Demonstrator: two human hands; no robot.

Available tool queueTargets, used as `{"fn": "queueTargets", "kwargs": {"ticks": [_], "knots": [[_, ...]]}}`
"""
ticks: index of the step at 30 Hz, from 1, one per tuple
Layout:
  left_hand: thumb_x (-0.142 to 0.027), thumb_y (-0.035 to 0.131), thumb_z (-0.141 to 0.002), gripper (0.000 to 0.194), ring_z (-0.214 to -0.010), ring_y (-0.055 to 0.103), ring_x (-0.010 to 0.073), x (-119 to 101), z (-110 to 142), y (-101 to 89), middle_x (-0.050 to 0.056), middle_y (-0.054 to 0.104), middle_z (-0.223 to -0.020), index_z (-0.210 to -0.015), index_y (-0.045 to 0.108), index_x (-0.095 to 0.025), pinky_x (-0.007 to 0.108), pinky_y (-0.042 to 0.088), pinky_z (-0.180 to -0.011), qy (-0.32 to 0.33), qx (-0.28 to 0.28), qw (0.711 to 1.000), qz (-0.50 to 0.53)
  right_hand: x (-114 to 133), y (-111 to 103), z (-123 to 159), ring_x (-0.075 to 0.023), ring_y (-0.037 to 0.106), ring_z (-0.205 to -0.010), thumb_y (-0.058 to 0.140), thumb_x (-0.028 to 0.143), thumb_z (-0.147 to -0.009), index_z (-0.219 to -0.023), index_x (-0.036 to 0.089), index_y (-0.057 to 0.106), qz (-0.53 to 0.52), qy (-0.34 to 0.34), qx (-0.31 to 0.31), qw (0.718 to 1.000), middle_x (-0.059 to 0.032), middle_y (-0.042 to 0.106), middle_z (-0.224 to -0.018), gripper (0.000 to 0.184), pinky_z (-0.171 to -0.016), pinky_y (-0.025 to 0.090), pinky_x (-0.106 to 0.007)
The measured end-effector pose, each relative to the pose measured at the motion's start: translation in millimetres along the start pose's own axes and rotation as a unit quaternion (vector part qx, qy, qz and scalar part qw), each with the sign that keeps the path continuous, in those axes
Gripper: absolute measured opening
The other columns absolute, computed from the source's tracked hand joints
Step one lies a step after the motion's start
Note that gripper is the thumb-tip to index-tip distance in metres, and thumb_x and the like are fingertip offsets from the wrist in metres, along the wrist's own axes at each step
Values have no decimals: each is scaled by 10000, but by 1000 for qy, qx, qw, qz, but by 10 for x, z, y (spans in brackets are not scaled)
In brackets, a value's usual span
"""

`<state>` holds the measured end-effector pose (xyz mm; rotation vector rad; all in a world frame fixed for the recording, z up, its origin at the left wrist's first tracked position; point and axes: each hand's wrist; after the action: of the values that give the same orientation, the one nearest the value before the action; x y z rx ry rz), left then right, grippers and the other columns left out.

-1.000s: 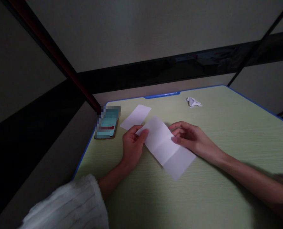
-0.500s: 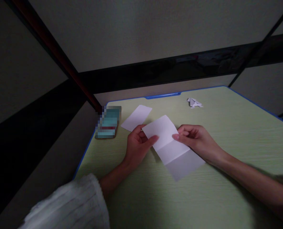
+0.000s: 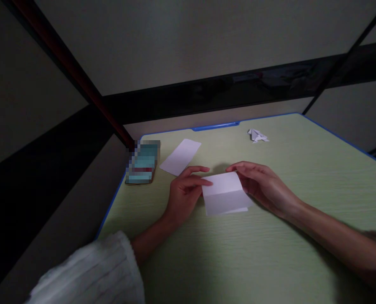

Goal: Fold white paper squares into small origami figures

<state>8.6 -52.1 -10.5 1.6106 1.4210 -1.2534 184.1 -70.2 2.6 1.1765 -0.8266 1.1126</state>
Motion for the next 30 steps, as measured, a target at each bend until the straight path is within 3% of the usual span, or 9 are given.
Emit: {"fn": "queueTargets", "kwargs": {"ticks": [5, 8, 10, 14, 18, 22, 30], "knots": [[-22, 476, -674, 278, -870, 546, 135, 7, 23, -14, 27, 614, -934, -663, 684, -205, 242, 424, -719, 14, 13, 1000, -7, -31, -1, 8, -69, 480, -468, 675, 284, -602, -668, 142, 569, 92, -15, 27, 995, 23, 568, -533, 189, -451, 350, -197], [-148, 462, -748, 233, -874, 548, 138, 4, 30, 0, 29, 614, -952, -884, 641, -208, 235, 435, -681, -54, 9, 997, 58, -41, 7, 26, -65, 447, -432, 686, 283, -587, -639, 142, 556, 141, -42, 17, 989, 33, 552, -486, 199, -431, 327, -202], [-218, 514, -728, 258, -755, 570, 127, 1, 25, 24, 31, 628, -882, -976, 575, -191, 216, 436, -587, -118, 5, 988, 104, -37, 21, 38, -66, 436, -422, 680, 303, -587, -629, 148, 545, 156, -64, -1, 986, 36, 540, -478, 210, -421, 322, -207], [-221, 647, -601, 255, -542, 542, 94, -5, 11, 73, -7, 619, -641, -829, 557, -151, 177, 397, -473, -184, 10, 977, 112, -24, 54, 55, -63, 416, -418, 665, 318, -601, -640, 153, 526, 179, -89, -4, 980, 39, 515, -481, 218, -403, 309, -206], [-235, 616, -628, 113, -449, 474, 64, -10, 5, 67, -34, 564, -523, -611, 553, -142, 156, 339, -405, -172, -18, 982, 72, -41, 56, 53, -47, 371, -392, 664, 297, -608, -683, 153, 524, 198, -67, 54, 977, 60, 470, -478, 214, -362, 258, -189], [-259, 586, -660, 136, -427, 437, 52, -8, 9, 47, -41, 533, -501, -599, 558, -140, 146, 314, -382, -151, -47, 986, 45, -72, 40, 52, -32, 327, -341, 614, 304, -665, -572, 149, 496, 241, -33, 122, 962, 75, 415, -413, 216, -333, 212, -181], [-196, 638, -620, 165, -465, 500, 82, -17, 78, 71, -19, 569, -591, -771, 610, -134, 173, 411, -403, -130, 32, 991, -2, -61, 49, 54, -30, 331, -313, 636, 262, -662, -531, 152, 477, 181, -50, 58, 981, 67, 458, -352, 234, -340, 217, -176]]}}
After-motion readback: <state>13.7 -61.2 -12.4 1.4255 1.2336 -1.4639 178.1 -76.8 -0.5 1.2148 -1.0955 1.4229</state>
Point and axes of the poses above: each hand's wrist, its own z-axis away from the middle knuckle, its own y-axis out of the palm, x = y × z
